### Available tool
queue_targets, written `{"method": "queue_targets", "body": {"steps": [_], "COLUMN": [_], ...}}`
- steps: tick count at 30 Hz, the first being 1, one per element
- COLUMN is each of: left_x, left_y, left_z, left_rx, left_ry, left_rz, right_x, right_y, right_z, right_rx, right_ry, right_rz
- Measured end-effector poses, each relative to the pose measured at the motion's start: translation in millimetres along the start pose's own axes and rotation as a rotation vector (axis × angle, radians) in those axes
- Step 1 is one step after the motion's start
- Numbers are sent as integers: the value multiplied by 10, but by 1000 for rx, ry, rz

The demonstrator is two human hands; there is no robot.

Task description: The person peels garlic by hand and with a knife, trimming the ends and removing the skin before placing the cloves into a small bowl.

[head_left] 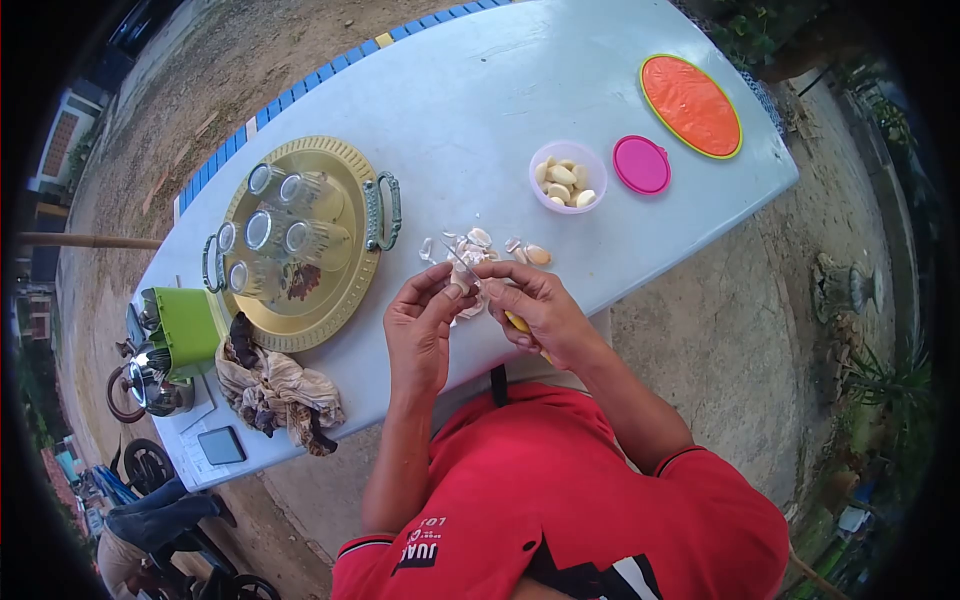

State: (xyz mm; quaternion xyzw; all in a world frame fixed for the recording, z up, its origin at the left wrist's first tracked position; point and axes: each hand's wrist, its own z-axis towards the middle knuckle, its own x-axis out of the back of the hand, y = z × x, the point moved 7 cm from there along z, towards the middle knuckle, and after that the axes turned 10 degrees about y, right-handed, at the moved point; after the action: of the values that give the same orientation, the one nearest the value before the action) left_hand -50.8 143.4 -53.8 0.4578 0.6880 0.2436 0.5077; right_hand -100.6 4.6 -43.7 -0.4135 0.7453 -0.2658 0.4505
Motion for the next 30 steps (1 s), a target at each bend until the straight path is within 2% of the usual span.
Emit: {"method": "queue_targets", "body": {"steps": [3, 9, 19, 25, 27, 28, 30], "left_x": [8, 30, 27, 30, 10, 5, -12], "left_y": [3, -14, -38, -82, -81, -86, -92], "left_z": [1, -13, 0, 8, -5, -7, -8], "left_rx": [-15, -24, -19, 55, 74, 89, 101], "left_ry": [0, -16, -13, -14, -5, 5, 1], "left_rz": [19, -15, -15, -89, -101, -115, -143], "right_x": [-80, -101, -45, 2, 2, 8, -23], "right_y": [-127, -84, -46, 2, 85, 74, 105], "right_z": [-64, -38, -5, -23, -16, -10, -26], "right_rx": [77, 77, 90, -22, -188, -187, -312], "right_ry": [-49, -95, -43, -65, -87, -88, -130], "right_rz": [-48, -89, -101, 76, 278, 278, 403]}}
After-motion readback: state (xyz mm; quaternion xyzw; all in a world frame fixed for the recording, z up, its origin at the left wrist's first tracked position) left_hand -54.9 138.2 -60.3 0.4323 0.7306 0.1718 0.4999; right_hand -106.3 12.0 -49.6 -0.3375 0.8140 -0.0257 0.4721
